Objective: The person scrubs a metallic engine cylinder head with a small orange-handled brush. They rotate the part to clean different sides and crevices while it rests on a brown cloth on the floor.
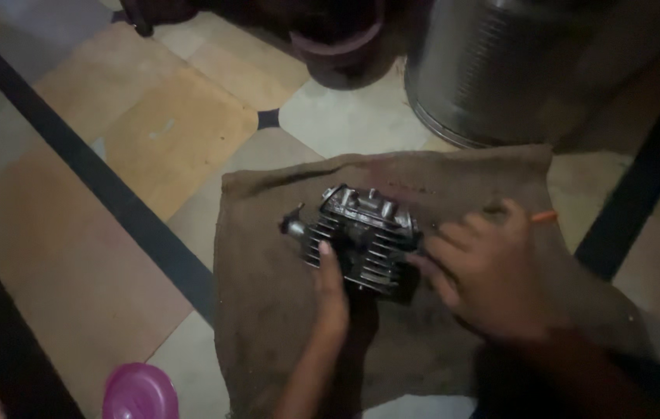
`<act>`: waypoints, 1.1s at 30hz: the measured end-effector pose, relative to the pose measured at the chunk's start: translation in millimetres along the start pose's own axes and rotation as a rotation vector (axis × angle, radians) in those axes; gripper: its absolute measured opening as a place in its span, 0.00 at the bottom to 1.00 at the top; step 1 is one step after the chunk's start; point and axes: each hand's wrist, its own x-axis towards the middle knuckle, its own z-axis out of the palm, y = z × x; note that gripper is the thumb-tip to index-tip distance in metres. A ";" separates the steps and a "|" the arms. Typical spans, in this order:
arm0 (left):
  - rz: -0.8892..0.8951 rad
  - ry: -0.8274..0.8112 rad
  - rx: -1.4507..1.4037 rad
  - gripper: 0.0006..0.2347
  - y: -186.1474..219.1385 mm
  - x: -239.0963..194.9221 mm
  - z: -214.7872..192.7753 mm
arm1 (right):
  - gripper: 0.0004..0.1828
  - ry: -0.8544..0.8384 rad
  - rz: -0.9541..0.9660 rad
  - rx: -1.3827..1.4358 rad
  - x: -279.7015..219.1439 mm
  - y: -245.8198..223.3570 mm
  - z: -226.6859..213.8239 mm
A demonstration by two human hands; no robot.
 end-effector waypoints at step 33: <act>-0.063 -0.074 -0.190 0.35 21.1 -35.1 19.1 | 0.10 -0.318 0.169 0.143 -4.0 5.5 4.6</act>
